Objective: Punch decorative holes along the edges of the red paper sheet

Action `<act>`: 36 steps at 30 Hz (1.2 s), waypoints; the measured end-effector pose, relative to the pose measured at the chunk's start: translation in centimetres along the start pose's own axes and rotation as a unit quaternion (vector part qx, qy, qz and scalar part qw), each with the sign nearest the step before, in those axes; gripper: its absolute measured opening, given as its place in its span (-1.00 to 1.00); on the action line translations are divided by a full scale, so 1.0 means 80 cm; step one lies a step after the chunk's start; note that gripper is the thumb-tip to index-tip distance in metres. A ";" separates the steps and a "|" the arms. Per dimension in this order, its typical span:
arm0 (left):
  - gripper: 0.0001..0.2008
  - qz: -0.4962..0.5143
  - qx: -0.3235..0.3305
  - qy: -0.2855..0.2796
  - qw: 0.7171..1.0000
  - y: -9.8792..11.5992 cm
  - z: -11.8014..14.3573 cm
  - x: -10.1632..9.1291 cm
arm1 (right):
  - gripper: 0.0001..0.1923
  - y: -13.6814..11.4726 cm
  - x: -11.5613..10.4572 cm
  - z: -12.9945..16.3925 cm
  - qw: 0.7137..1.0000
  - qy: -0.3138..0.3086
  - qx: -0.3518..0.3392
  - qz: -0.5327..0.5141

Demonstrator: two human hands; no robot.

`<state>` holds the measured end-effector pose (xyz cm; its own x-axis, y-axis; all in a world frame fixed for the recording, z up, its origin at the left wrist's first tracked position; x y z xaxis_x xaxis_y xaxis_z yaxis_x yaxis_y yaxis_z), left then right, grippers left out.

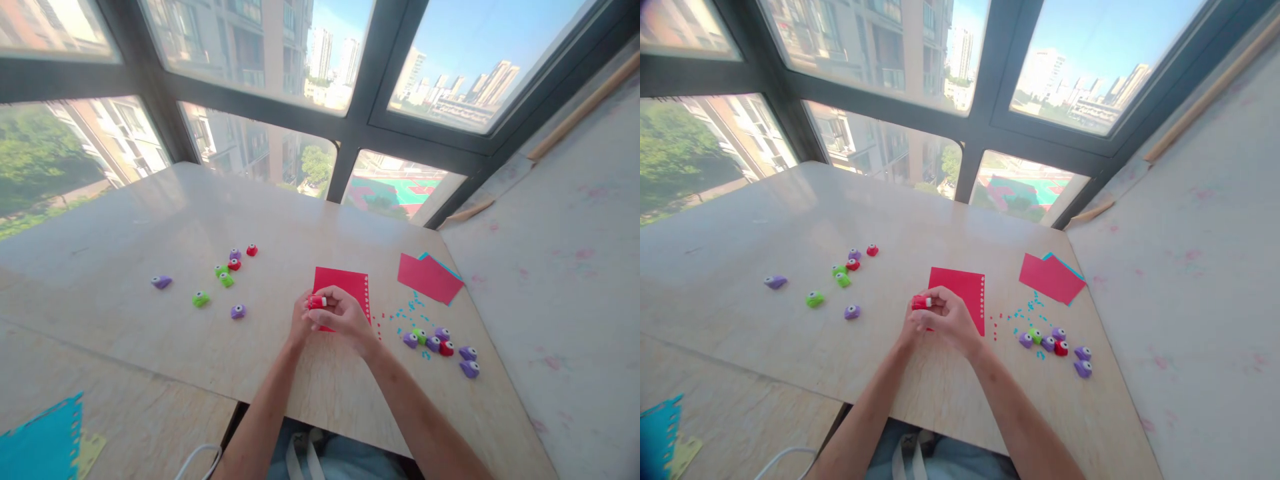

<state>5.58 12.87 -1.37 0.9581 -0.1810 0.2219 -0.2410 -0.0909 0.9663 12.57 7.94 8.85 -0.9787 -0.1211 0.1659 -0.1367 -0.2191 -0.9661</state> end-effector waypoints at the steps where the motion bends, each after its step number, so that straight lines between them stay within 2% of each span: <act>1: -0.69 0.010 -0.008 -0.002 1.000 0.002 0.002 0.002 | -0.66 0.003 -0.020 0.017 0.999 0.020 0.008 -0.046; 4: -0.68 0.059 -0.051 0.005 0.997 0.004 0.007 0.006 | -0.60 0.015 -0.084 0.063 0.985 0.111 0.021 -0.134; 7: -0.66 0.081 -0.082 0.021 0.993 0.006 0.010 0.006 | -0.58 0.036 -0.135 0.096 0.966 0.193 0.037 -0.170; 12: -0.64 0.052 -0.086 0.030 0.995 0.009 0.012 0.002 | -0.55 0.073 -0.176 0.119 0.955 0.247 0.075 -0.145; 17: -0.62 0.027 -0.082 0.033 0.996 0.012 0.013 0.001 | -0.48 0.092 -0.190 0.122 0.956 0.270 0.097 -0.063; 26: -0.65 -0.094 -0.045 0.004 0.995 0.021 0.017 0.007 | -0.48 0.101 -0.189 0.116 0.965 0.240 0.095 -0.038; 32: -0.66 -0.084 -0.063 0.019 0.994 0.022 0.017 0.007 | -0.51 0.103 -0.189 0.114 0.971 0.219 0.092 -0.016; 36: -0.68 -0.082 -0.081 -0.003 0.993 0.019 0.015 0.010 | -0.53 0.107 -0.191 0.113 0.973 0.214 0.085 0.008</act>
<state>5.82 11.37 0.14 0.9812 -0.1833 0.0598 -0.0535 0.0394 0.9978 27.74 -0.81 -0.14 -0.9597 0.2805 0.0180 -0.1285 -0.3811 -0.9155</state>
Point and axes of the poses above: each hand's wrist, its own z-axis away from the middle knuckle, its own x-axis out of the palm, y = z × x, the point moved 7 cm from there along -z, towards the middle knuckle, and after that the axes turned 9 degrees about x, right-handed, at the moved point
